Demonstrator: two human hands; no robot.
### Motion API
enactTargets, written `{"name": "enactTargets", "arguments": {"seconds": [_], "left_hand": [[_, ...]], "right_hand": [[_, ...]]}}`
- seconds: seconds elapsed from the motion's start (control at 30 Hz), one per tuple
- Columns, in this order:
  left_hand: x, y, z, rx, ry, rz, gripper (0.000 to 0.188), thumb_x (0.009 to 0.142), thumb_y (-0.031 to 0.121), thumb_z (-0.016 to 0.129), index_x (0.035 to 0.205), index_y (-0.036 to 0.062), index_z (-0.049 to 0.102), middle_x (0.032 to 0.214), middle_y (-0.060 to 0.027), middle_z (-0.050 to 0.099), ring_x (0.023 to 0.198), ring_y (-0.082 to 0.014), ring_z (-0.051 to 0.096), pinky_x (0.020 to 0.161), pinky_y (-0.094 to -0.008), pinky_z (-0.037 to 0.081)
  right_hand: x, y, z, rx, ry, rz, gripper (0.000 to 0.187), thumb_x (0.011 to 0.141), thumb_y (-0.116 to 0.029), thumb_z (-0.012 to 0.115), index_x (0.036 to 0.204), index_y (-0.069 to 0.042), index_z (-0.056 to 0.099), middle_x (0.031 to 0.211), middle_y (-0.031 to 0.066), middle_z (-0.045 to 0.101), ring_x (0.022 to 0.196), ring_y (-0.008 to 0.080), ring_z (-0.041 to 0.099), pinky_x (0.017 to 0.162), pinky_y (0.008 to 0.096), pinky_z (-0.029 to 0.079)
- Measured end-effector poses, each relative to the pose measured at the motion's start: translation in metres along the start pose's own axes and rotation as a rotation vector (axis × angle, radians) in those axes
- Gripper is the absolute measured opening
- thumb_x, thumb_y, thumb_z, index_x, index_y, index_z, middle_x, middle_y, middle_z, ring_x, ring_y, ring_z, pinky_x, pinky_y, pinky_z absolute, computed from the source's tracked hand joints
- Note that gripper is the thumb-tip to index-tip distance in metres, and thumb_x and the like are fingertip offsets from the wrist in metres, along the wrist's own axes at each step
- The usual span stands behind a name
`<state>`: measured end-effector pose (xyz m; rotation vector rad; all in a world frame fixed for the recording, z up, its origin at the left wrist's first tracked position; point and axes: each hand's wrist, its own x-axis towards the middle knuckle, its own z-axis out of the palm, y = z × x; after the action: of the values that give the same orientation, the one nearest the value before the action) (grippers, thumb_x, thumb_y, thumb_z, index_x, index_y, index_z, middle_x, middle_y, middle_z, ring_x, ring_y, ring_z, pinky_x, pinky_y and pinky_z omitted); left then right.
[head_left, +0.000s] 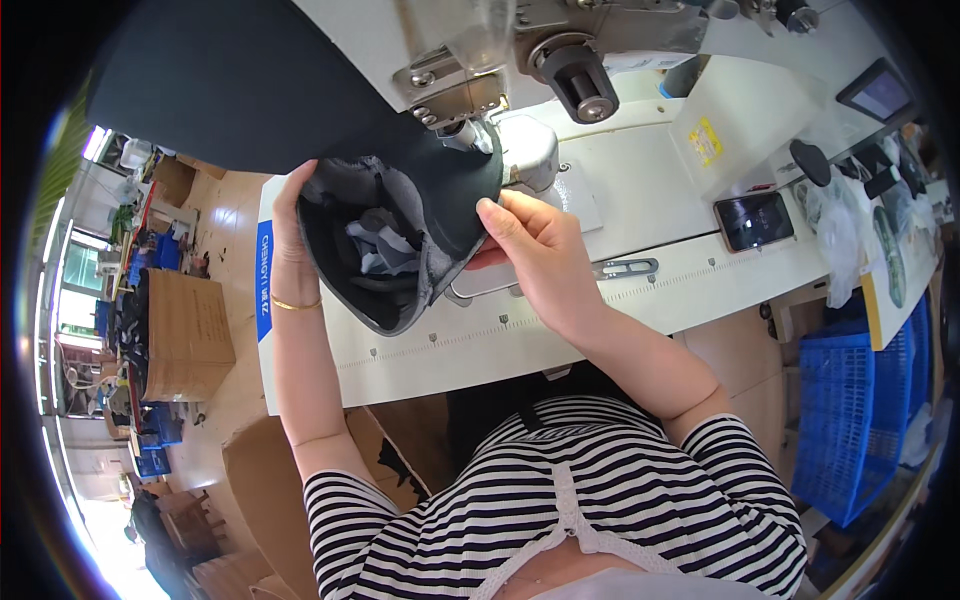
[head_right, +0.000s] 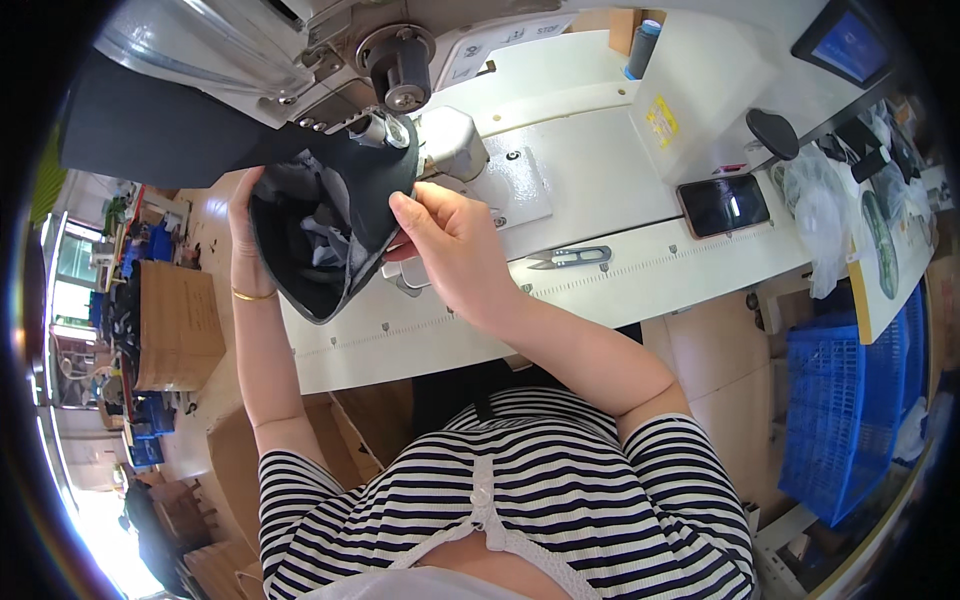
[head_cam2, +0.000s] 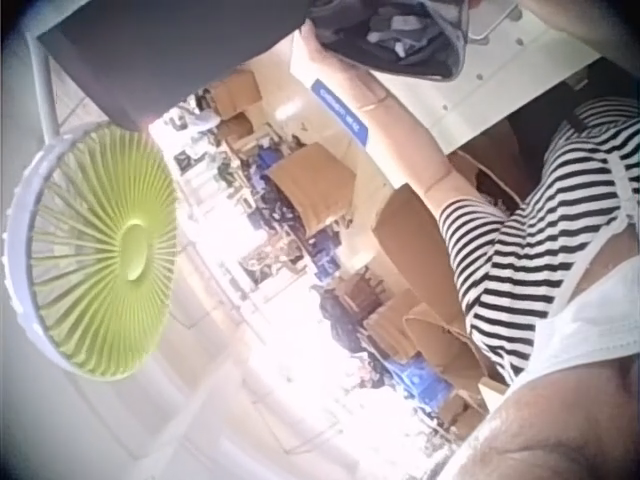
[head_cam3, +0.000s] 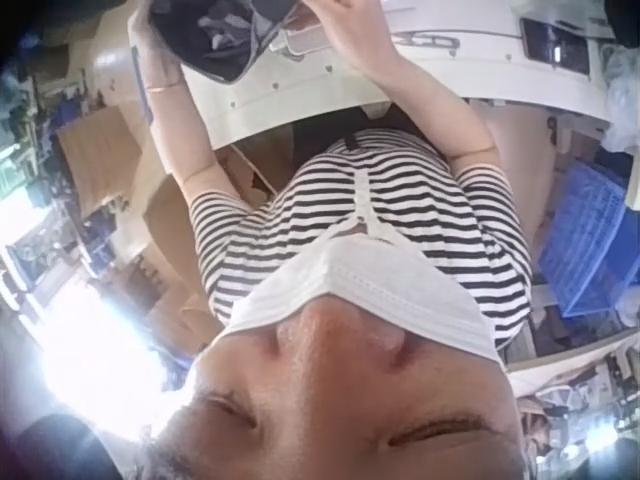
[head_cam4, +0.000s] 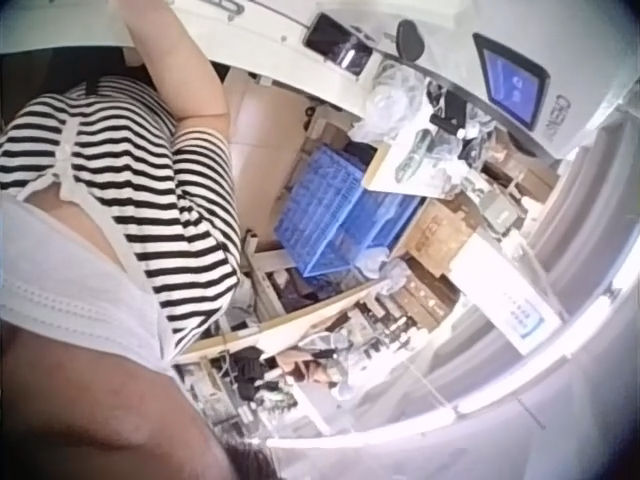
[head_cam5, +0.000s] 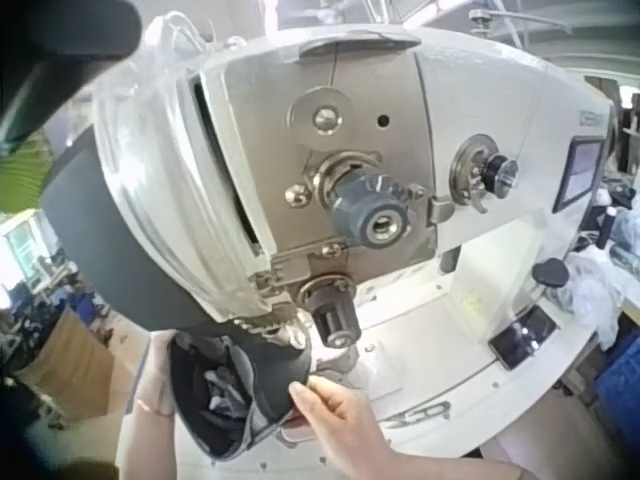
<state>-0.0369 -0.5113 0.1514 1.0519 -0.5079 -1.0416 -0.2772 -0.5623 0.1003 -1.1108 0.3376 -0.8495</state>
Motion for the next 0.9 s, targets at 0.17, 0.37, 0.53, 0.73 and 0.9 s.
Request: {"name": "enactTargets", "arguments": {"seconds": [0.17,0.37,0.53,0.73,0.9], "left_hand": [[-0.001,0.008,-0.024,0.084,-0.074,0.134,0.029,0.091,0.021,0.049,0.101,-0.0025,0.061,0.097,-0.0131,0.067,0.086,-0.0231,0.066,0.081,-0.0330,0.052],[-0.040,0.009,0.015,0.162,0.087,0.337,0.039,0.096,0.026,0.044,0.110,-0.0068,0.059,0.106,-0.0150,0.064,0.093,-0.0224,0.064,0.086,-0.0329,0.051],[-0.057,0.008,0.026,0.279,0.150,0.416,0.044,0.097,0.031,0.045,0.117,-0.0058,0.056,0.114,-0.0139,0.061,0.102,-0.0216,0.061,0.092,-0.0331,0.048],[-0.068,0.008,0.036,0.378,0.267,0.509,0.047,0.097,0.035,0.046,0.122,-0.0051,0.052,0.122,-0.0138,0.057,0.110,-0.0218,0.057,0.096,-0.0340,0.044],[-0.075,-0.001,0.047,0.266,0.345,0.555,0.048,0.098,0.033,0.045,0.114,-0.0106,0.056,0.114,-0.0139,0.061,0.100,-0.0189,0.059,0.092,-0.0297,0.044]], "right_hand": [[0.001,-0.003,0.000,0.024,0.010,0.013,0.023,0.098,-0.018,0.049,0.093,0.002,0.060,0.086,0.0020,0.063,0.077,0.0063,0.060,0.072,0.0237,0.054],[0.000,0.001,-0.006,-0.010,0.034,0.033,0.023,0.098,-0.018,0.049,0.094,0.001,0.060,0.087,0.0005,0.062,0.079,0.0049,0.058,0.076,0.0226,0.050],[-0.008,-0.002,-0.009,-0.040,-0.017,-0.002,0.024,0.099,-0.019,0.049,0.098,0.002,0.061,0.089,-0.0002,0.061,0.082,0.0040,0.056,0.078,0.0220,0.048],[-0.005,-0.008,-0.009,-0.140,0.032,0.030,0.027,0.099,-0.021,0.049,0.102,0.002,0.062,0.090,-0.0002,0.062,0.081,0.0036,0.055,0.079,0.0216,0.047],[0.002,-0.004,-0.017,-0.058,0.033,-0.010,0.027,0.099,-0.021,0.047,0.099,0.001,0.062,0.088,-0.0015,0.062,0.079,0.0021,0.053,0.073,0.0197,0.045]]}}
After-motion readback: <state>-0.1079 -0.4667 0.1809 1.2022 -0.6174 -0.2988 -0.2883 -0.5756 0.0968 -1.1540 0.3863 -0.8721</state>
